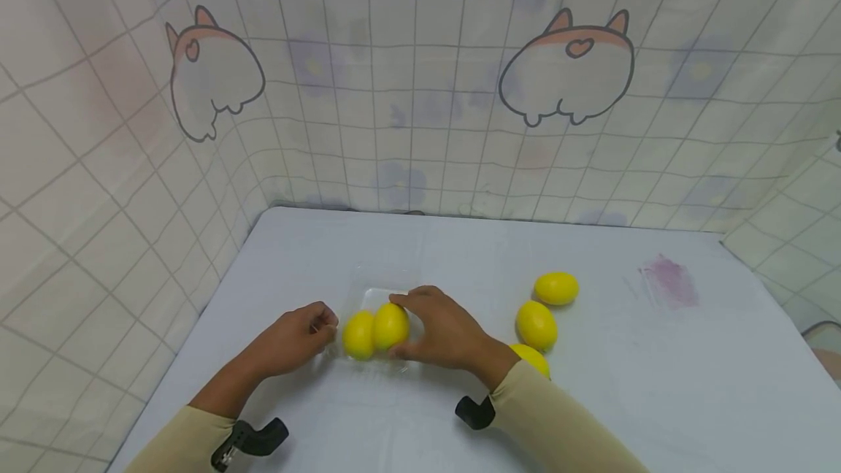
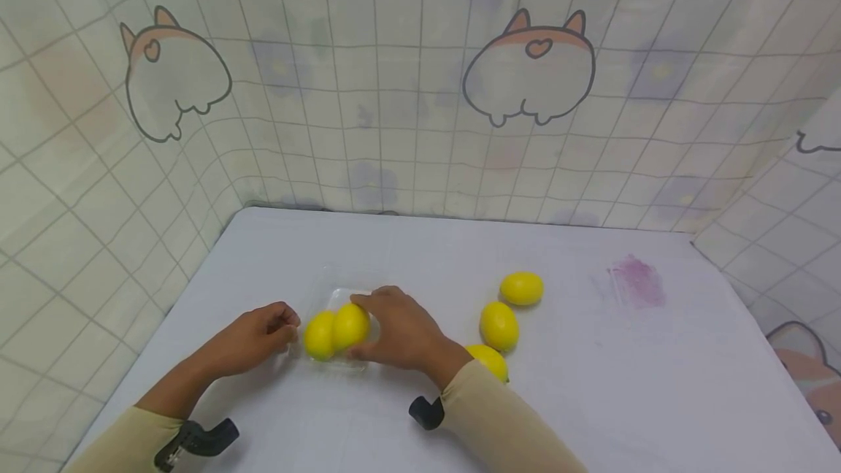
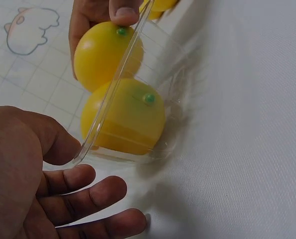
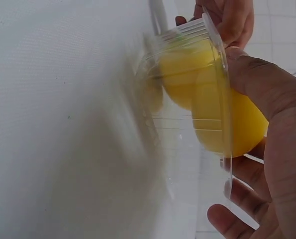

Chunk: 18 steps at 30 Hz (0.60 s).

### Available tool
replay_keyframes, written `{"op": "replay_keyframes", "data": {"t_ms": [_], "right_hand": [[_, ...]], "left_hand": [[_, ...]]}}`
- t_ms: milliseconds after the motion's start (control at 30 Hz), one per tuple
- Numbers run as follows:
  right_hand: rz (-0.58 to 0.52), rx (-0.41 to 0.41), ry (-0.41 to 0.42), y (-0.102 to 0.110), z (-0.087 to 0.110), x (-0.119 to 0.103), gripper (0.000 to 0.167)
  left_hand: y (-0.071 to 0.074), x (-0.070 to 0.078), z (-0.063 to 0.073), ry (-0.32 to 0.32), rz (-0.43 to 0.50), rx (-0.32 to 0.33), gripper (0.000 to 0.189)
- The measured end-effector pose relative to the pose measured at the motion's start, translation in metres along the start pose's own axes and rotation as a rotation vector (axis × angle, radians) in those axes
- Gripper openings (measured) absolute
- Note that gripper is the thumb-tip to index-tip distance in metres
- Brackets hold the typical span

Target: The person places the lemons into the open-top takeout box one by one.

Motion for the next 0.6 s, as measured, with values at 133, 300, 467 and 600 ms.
{"op": "replay_keyframes", "data": {"t_ms": [133, 300, 467, 600], "right_hand": [[0.018, -0.001, 0.007, -0.001, 0.0002, -0.0011, 0.085], [0.005, 0.03, 0.035, 0.002, 0.0013, -0.0033, 0.073], [0.001, 0.046, 0.055, 0.0034, 0.0012, -0.0057, 0.063], [0.004, 0.052, 0.045, 0.0031, 0.0006, -0.0052, 0.061]], "left_hand": [[-0.0003, -0.0004, -0.0001, -0.004, -0.006, 0.005, 0.016], [-0.0006, -0.0008, -0.0012, -0.006, -0.006, 0.012, 0.015], [-0.0003, -0.0006, -0.001, -0.008, -0.005, 0.01, 0.014], [0.0002, 0.0, -0.0008, -0.013, -0.003, 0.005, 0.015]]}}
Point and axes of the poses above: each hand's wrist, its own z-axis away from the middle knuckle, its own y-axis out of the back of the hand, x = y × z, the point moved 6 cm from there along -z, towards the middle knuckle, and after that the axes turned 6 degrees about -y, right-handed, at the moved point
